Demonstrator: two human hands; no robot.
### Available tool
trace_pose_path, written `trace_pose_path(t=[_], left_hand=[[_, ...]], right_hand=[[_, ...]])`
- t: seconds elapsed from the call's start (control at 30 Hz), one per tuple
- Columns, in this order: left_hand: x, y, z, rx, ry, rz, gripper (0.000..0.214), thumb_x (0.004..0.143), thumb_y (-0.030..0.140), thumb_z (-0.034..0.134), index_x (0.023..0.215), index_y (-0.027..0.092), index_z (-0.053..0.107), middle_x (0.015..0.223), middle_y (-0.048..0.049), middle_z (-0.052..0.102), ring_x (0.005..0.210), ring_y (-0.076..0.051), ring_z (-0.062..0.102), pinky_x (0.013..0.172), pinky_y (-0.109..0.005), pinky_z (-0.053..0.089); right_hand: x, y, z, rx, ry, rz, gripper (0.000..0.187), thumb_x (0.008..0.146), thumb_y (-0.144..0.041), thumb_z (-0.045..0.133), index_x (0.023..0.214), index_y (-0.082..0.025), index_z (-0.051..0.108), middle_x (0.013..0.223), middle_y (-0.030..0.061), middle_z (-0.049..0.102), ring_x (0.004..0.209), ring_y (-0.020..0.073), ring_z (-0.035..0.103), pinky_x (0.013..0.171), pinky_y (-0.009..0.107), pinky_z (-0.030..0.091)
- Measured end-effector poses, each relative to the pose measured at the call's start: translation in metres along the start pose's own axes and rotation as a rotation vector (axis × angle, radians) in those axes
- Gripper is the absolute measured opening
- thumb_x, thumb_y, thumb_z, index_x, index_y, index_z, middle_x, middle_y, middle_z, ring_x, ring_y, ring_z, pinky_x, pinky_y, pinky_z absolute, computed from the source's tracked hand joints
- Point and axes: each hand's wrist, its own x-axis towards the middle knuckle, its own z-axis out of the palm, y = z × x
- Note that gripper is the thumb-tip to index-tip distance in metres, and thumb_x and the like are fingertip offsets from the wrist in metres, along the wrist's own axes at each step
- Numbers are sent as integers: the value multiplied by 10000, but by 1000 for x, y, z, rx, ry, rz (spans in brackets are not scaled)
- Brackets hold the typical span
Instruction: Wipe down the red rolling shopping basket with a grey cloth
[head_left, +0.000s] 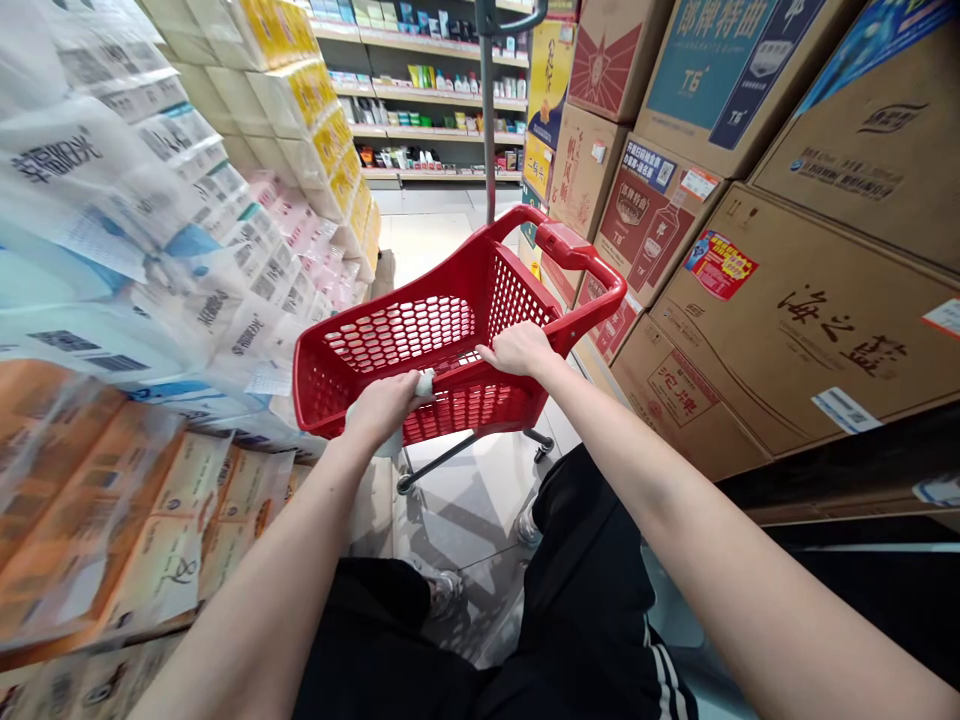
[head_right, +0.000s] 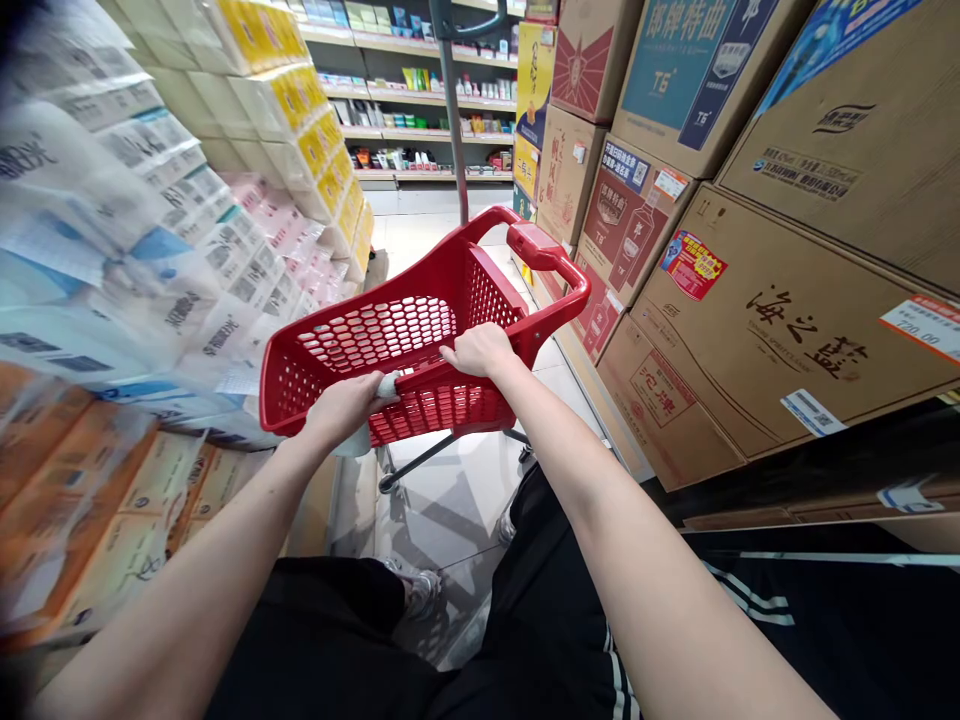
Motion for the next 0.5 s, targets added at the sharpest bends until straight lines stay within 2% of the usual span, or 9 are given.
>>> trace_pose_path(t=[0.07,0.13,0.2,0.27,0.37,0.5], left_hand=[[-1,-7,0,-95,29,19,369,948,516,397,995,217,608,973,-79,719,864,-230,668,677,-288,428],[-7,-7,2,-217,117,31,394,965,490,363,1049,215,633,1054,-79,722,959,-221,664,773,-288,462],[-18,-2,4,-355,262,-15,427,986,447,316,1122,198,635,1148,-85,705,1057,-212,643,893,-300,472],[-33,7,7,-457,422,-123,425,990,411,315,1165,183,628,1210,-93,674,1122,-206,614,978,-321,464],[-55,20,12,-468,598,-259,366,965,386,405,1179,185,622,1289,-112,602,1195,-214,563,1048,-366,445],[-72,31,25,-378,692,-340,302,929,380,497,1094,171,639,1224,-126,585,1186,-235,540,1059,-406,438]], right_hand=[[1,0,1,4,3,-7,687,1023,-561,228,1031,-151,778,1050,158,753,1002,278,691,846,354,445],[2,0,1,6,9,-9,682,1020,-564,234,1032,-155,780,1053,155,753,1002,281,692,842,358,448],[3,0,2,7,19,-8,679,1018,-565,242,1031,-154,781,1052,154,753,1004,285,692,837,358,452],[4,0,3,9,20,-4,674,1017,-562,248,1031,-152,782,1052,154,752,1006,285,692,836,355,453],[5,0,4,15,14,-4,667,1018,-555,250,1041,-152,781,1064,158,750,1011,283,690,844,354,450],[5,-1,3,25,27,-6,665,1018,-555,255,1041,-148,781,1060,161,752,1009,288,690,848,358,448]])
